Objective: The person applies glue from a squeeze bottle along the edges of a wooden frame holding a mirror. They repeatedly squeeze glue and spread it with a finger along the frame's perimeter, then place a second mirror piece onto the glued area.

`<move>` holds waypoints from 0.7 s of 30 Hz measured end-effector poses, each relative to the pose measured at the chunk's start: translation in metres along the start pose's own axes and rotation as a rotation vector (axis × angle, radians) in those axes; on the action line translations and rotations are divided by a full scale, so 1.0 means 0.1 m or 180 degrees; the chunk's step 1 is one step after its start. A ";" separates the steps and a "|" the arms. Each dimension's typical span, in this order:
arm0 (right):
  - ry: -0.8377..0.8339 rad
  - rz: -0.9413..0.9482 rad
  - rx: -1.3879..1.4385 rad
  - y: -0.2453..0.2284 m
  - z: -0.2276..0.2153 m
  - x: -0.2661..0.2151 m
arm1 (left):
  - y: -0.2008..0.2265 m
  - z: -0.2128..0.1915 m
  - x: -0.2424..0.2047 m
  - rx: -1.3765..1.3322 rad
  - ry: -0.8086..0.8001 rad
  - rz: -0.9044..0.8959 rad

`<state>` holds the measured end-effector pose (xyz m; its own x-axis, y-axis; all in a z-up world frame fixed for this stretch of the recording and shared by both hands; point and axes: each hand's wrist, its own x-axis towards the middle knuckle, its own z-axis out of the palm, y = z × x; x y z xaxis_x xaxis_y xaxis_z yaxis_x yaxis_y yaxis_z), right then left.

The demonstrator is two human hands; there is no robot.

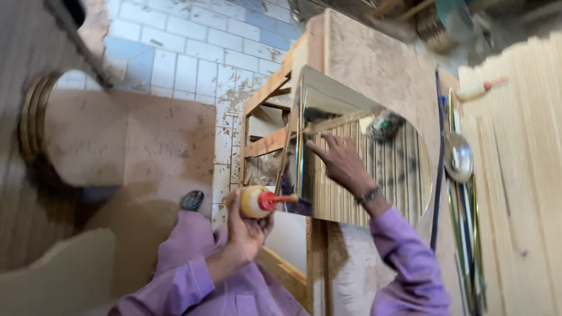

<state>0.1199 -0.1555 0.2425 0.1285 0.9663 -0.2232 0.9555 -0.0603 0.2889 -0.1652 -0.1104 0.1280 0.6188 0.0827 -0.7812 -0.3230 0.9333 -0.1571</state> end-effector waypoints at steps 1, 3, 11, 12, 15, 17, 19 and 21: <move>-0.0100 0.0455 0.0972 -0.13 -0.09 -0.21 | -0.01 0.06 -0.02 0.0244 -0.0125 -0.0179; 0.0080 0.0640 0.2878 -0.48 -0.16 -0.61 | -0.06 0.10 -0.02 0.0727 -0.0377 -0.0584; 0.2354 0.1987 0.5242 -2.16 0.54 -1.80 | -0.63 -0.11 0.27 0.2725 -0.0692 -0.2122; 0.2281 0.2252 0.5221 -2.30 0.55 -1.94 | -0.71 -0.20 0.29 0.2977 -0.0751 -0.2369; 0.2189 0.2432 0.4801 -2.53 0.45 -2.25 | -1.04 -0.42 0.36 0.3496 -0.0397 -0.2528; 0.2468 0.3211 0.4402 -2.60 0.49 -2.31 | -1.25 -0.59 0.53 0.3559 -0.0346 -0.2715; 0.2595 0.3761 0.3924 -2.73 0.56 -2.40 | -1.43 -0.86 0.73 0.3428 -0.0618 -0.2969; 0.2611 0.4087 0.3384 -2.75 0.72 -2.53 | -1.51 -1.11 0.99 0.3102 -0.1224 -0.3275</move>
<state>-0.1565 -0.4015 0.1524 0.9829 0.0519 0.1765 0.1749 -0.5607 -0.8093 -0.1344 -0.2823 0.0068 0.4712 -0.8098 -0.3497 0.8725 0.4859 0.0503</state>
